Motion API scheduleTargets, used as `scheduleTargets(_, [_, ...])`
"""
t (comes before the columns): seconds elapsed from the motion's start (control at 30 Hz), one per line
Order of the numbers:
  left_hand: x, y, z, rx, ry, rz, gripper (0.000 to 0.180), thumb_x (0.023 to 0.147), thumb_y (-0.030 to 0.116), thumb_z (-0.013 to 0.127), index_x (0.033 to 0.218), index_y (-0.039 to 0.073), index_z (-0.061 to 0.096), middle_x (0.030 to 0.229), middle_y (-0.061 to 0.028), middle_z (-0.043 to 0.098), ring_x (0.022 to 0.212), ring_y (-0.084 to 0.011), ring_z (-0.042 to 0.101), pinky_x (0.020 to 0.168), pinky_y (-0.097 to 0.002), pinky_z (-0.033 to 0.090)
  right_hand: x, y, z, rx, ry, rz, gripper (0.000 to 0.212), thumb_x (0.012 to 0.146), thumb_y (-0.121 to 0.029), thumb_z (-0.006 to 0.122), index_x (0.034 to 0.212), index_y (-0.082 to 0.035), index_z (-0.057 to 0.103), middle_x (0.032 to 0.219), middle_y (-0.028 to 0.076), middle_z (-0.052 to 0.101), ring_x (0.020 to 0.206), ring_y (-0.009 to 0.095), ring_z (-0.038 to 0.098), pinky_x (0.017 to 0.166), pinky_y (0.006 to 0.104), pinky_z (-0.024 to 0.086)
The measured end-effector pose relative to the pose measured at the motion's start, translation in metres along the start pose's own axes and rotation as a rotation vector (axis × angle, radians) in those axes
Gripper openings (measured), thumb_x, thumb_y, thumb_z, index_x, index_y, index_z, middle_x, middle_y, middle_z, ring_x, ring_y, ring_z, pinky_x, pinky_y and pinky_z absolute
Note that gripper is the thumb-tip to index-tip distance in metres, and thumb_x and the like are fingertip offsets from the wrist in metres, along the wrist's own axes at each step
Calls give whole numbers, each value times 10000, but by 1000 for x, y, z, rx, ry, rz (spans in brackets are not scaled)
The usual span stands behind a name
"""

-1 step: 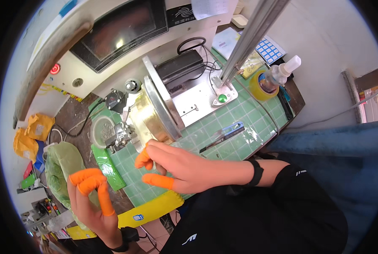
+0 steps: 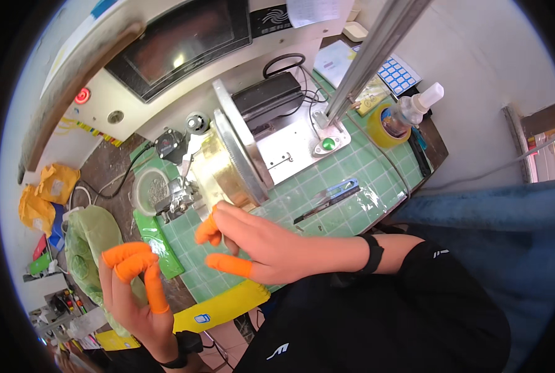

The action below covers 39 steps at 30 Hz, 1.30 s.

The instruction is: Applying stickers, glue, and metal components to yellow plastic strips in an assembly line setting.

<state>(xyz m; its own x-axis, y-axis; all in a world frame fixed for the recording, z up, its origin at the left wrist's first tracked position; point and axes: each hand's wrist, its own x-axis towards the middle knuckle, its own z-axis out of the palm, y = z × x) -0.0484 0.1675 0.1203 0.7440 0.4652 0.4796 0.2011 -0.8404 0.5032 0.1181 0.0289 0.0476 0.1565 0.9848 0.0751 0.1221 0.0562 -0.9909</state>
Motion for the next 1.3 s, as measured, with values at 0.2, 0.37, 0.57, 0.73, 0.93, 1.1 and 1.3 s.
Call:
scheduleTargets(0.2, [6, -14, 6, -31, 1, -2, 93, 826, -41, 659, 908, -10, 631, 920, -139, 645, 857, -270, 597, 787, -343, 462, 24, 27, 33, 117, 291, -118, 263, 1035, -167, 603, 1219, -27, 477, 1053, 58, 490, 952, 137, 475, 852, 288, 432])
scheduleTargets(0.37, [14, -25, 15, -133, 14, -53, 72, 854, -34, 654, 915, -19, 620, 940, -127, 638, 886, -255, 591, 829, -322, 454, 50, 43, 45, 473, 545, 37, 220, 1058, -184, 587, 1202, -66, 471, 984, -16, 452, 868, 67, 405, 825, 245, 384])
scheduleTargets(0.57, [21, -31, 26, -188, -9, -113, 68, 876, -28, 664, 933, -21, 629, 967, -110, 635, 922, -238, 591, 871, -307, 457, 74, 42, 46, 607, 461, -30, 154, 1079, -184, 547, 1181, -88, 483, 971, -23, 450, 838, 58, 400, 790, 221, 370])
scheduleTargets(0.73, [16, -46, 37, -265, -18, -105, 115, 862, -60, 688, 962, -19, 650, 967, -115, 653, 886, -238, 623, 823, -310, 487, 59, 70, 49, 279, 548, -301, 155, 1078, -102, 478, 1227, -62, 472, 1047, 28, 489, 931, 110, 464, 905, 264, 412])
scheduleTargets(0.93, [22, -50, 41, -184, -36, 5, 123, 845, -55, 709, 939, -20, 638, 927, -110, 636, 871, -252, 629, 797, -312, 496, 49, 64, 42, 466, 529, -161, 85, 1092, -130, 499, 1167, -90, 505, 1093, 3, 503, 937, 88, 459, 879, 264, 411])
scheduleTargets(1.1, [22, -50, 47, -124, -81, 21, 150, 819, -90, 703, 928, -18, 631, 909, -119, 618, 835, -283, 617, 753, -325, 498, 52, 68, 43, 621, 492, -121, 100, 1094, -141, 508, 1184, -98, 519, 1105, 0, 491, 962, 90, 457, 900, 287, 413])
scheduleTargets(1.3, [28, -54, 55, -72, -52, 71, 161, 813, -95, 705, 938, -21, 636, 903, -120, 616, 801, -258, 608, 709, -304, 496, 54, 65, 41, 611, 482, -119, 106, 1091, -146, 511, 1184, -95, 510, 1100, 6, 495, 943, 99, 463, 874, 268, 407])
